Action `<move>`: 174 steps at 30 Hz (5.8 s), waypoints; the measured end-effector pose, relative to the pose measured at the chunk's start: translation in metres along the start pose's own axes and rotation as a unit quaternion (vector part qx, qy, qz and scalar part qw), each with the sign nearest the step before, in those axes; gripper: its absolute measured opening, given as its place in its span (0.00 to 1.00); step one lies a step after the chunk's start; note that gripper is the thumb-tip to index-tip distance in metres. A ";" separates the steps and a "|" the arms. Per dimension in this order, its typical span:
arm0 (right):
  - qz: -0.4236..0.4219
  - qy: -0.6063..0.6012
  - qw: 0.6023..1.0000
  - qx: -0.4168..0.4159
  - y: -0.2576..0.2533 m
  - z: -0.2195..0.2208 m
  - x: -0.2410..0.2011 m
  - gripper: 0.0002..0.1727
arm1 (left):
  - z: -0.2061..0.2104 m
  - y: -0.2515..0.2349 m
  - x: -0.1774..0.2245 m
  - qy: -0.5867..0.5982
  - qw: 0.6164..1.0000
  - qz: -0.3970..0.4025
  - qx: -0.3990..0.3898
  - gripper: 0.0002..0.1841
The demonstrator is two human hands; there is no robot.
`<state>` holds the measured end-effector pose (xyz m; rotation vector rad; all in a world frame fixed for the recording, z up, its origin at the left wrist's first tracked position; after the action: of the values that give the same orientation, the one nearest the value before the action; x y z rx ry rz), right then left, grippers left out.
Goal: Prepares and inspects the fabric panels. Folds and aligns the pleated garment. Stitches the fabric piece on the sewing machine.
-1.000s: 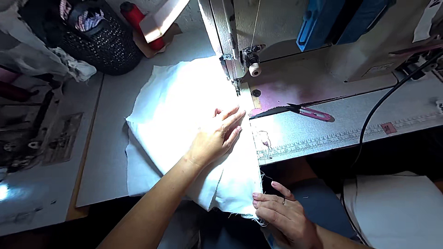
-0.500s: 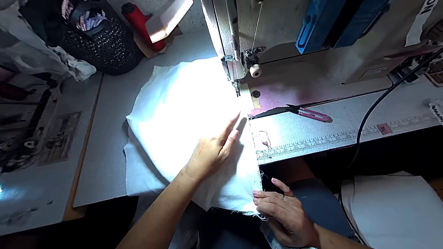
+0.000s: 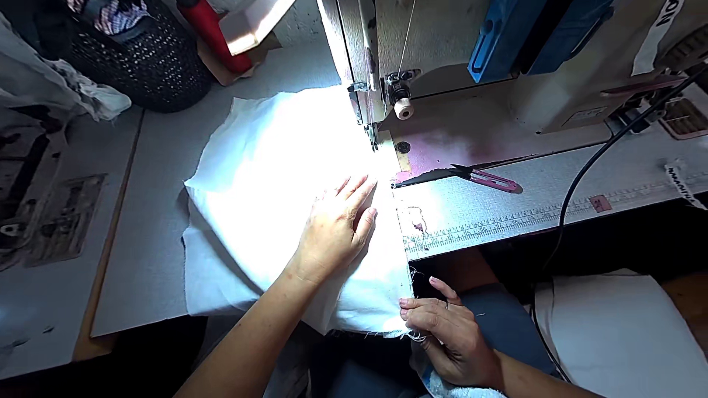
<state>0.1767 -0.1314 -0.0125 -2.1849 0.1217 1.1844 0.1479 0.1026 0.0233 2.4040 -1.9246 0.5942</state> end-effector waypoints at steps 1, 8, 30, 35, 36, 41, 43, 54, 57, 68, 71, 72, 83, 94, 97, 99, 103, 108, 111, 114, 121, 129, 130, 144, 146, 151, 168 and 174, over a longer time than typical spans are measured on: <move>0.006 -0.006 1.000 0.003 -0.002 0.000 0.001 0.11 | -0.001 -0.001 -0.001 0.001 1.000 0.000 -0.001 0.29; 0.035 -0.025 0.998 0.040 -0.028 -0.001 0.005 0.10 | -0.003 -0.023 -0.020 0.016 1.000 0.011 0.009 0.30; 0.227 0.031 0.973 0.025 -0.139 -0.003 0.039 0.06 | -0.011 -0.104 -0.094 0.005 1.000 0.016 0.015 0.35; 0.238 0.021 0.971 0.022 -0.160 -0.005 0.053 0.04 | -0.018 -0.118 -0.099 0.018 1.000 0.006 0.012 0.36; 0.242 0.015 0.970 0.021 -0.164 -0.005 0.055 0.04 | -0.021 -0.121 -0.099 0.023 1.000 0.000 0.007 0.34; 0.234 -0.016 0.972 0.016 -0.183 -0.008 0.064 0.03 | -0.025 -0.134 -0.106 0.013 1.000 -0.012 -0.002 0.34; 0.236 -0.022 0.971 0.013 -0.188 -0.007 0.067 0.03 | -0.028 -0.139 -0.110 0.021 1.000 -0.023 -0.005 0.34; 0.226 0.043 0.973 -0.013 -0.206 -0.003 0.067 0.05 | -0.024 -0.159 -0.136 0.031 0.999 -0.026 -0.009 0.37; 0.229 0.045 0.972 -0.023 -0.210 -0.005 0.070 0.04 | -0.020 -0.164 -0.142 0.022 1.000 -0.012 -0.006 0.38; 0.209 -0.015 0.977 -0.029 -0.214 -0.005 0.079 0.04 | -0.052 -0.104 -0.070 0.068 0.982 0.107 0.137 0.12; 0.180 -0.038 0.982 -0.050 -0.217 -0.006 0.079 0.04 | -0.034 -0.068 -0.050 0.199 0.964 0.149 0.094 0.11; 0.167 -0.035 0.984 -0.060 -0.217 -0.006 0.079 0.03 | -0.029 -0.060 -0.047 0.189 0.963 0.171 0.087 0.12; 0.141 -0.081 0.983 -0.088 -0.229 -0.021 0.088 0.09 | -0.023 -0.056 -0.038 0.088 0.961 0.244 0.099 0.14; 0.008 0.148 0.982 -0.118 -0.229 -0.023 0.083 0.06 | -0.019 -0.060 -0.043 0.096 0.972 0.180 0.118 0.11; -0.026 0.193 0.976 -0.094 -0.223 -0.019 0.081 0.07 | -0.018 -0.059 -0.041 0.092 0.969 0.193 0.127 0.10; -0.057 0.213 0.972 -0.078 -0.215 -0.018 0.077 0.09 | -0.017 -0.057 -0.039 0.082 0.968 0.204 0.125 0.11; -0.107 0.228 0.964 -0.084 -0.202 -0.017 0.067 0.12 | -0.016 -0.057 -0.038 0.066 0.967 0.215 0.124 0.11; -0.126 0.250 0.957 -0.075 -0.194 -0.014 0.063 0.12 | -0.017 -0.059 -0.040 0.069 0.968 0.204 0.127 0.13; -0.129 0.255 0.955 -0.076 -0.192 -0.013 0.064 0.12 | -0.015 -0.057 -0.038 0.052 0.969 0.209 0.120 0.13; -0.129 0.249 0.957 -0.076 -0.193 -0.012 0.066 0.12 | -0.015 -0.055 -0.037 0.038 0.970 0.211 0.117 0.13; -0.123 0.248 0.958 -0.069 -0.194 -0.012 0.067 0.12 | -0.014 -0.055 -0.037 0.021 0.968 0.210 0.133 0.13; -0.104 0.257 0.958 -0.068 -0.196 -0.011 0.069 0.13 | -0.014 -0.058 -0.039 0.008 0.966 0.218 0.138 0.13; -0.101 0.258 0.958 -0.069 -0.197 -0.011 0.070 0.13 | -0.014 -0.058 -0.039 0.006 0.966 0.219 0.137 0.13; -0.014 0.276 0.957 -0.086 -0.205 -0.007 0.077 0.20 | -0.013 -0.076 -0.058 0.031 0.974 0.197 0.111 0.15; -0.005 0.280 0.956 -0.091 -0.206 -0.006 0.079 0.22 | -0.013 -0.080 -0.061 0.049 0.971 0.199 0.119 0.15; 0.013 0.296 0.949 -0.108 -0.211 -0.005 0.082 0.23 | -0.012 -0.085 -0.068 0.060 0.975 0.183 0.114 0.16; 0.163 0.445 0.853 0.221 -0.122 -0.258 0.095 0.25 | -0.014 -0.093 -0.072 0.066 0.976 0.166 0.123 0.15; 0.136 0.457 0.852 0.218 -0.124 -0.247 0.126 0.30 | -0.017 -0.092 -0.070 0.058 0.977 0.162 0.128 0.14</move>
<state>0.4742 -0.1484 0.0462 -2.1481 1.0191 0.0958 0.2172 0.1952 0.0390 2.1301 -2.3337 1.0298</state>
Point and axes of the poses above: each hand's wrist, its own y-axis away from the middle knuckle, its own z-axis out of the palm, x = y × z, the point moved 6 cm from there along -y, towards the middle knuckle, and after that the axes turned 10 degrees about z, right-handed, at the moved point
